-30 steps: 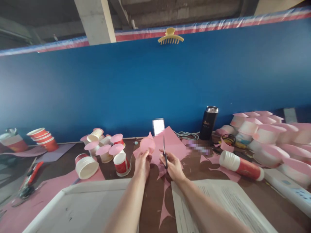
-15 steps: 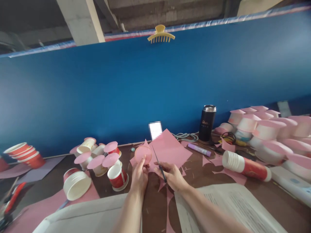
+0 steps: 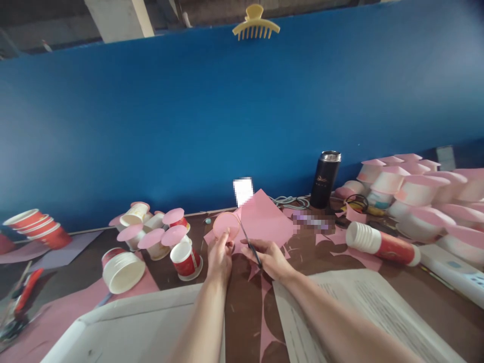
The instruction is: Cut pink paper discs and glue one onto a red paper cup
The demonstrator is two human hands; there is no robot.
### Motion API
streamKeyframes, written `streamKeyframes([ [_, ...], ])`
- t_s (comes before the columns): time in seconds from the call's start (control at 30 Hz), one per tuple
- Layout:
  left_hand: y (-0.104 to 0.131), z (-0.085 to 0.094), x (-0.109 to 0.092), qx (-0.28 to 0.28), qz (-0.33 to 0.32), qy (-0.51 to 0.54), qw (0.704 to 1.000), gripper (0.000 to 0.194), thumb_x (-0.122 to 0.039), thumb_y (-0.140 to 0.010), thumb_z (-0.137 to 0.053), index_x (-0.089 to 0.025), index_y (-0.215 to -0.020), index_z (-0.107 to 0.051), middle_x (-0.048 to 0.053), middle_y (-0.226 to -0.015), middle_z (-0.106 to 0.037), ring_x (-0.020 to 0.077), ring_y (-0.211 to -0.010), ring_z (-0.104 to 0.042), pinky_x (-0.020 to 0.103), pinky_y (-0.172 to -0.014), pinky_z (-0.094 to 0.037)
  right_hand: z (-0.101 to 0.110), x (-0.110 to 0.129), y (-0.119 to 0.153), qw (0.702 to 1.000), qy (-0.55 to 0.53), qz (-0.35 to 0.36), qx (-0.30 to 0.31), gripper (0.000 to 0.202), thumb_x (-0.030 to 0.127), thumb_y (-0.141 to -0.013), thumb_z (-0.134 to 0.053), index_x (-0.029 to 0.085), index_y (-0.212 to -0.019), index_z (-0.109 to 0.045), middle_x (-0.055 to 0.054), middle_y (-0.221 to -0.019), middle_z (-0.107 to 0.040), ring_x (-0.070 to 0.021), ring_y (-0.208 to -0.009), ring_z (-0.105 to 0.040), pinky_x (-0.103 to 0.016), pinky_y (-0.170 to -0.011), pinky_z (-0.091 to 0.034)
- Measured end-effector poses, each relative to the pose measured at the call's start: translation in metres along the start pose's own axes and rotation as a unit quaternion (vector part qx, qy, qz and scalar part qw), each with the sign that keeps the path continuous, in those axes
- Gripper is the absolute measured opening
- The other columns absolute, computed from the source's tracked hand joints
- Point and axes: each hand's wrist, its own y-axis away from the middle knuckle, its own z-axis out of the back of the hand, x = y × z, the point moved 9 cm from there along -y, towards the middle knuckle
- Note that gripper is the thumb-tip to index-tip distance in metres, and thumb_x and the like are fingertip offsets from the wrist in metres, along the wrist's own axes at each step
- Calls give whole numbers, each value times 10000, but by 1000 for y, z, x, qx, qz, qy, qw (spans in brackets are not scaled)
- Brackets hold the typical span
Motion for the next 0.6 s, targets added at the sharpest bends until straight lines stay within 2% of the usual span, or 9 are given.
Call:
streamKeyframes([
  [0.6, 4, -4, 0, 9, 8, -16, 1000, 340, -331, -578, -800, -128, -768, -604, -26, -640, -557, 55, -531, -473, 198, -542, -359, 1, -3, -4, 1000, -16, 12, -9, 593, 472, -675, -734, 109, -1139, -670, -3, -663, -601, -100, -576, -465, -240, -547, -367],
])
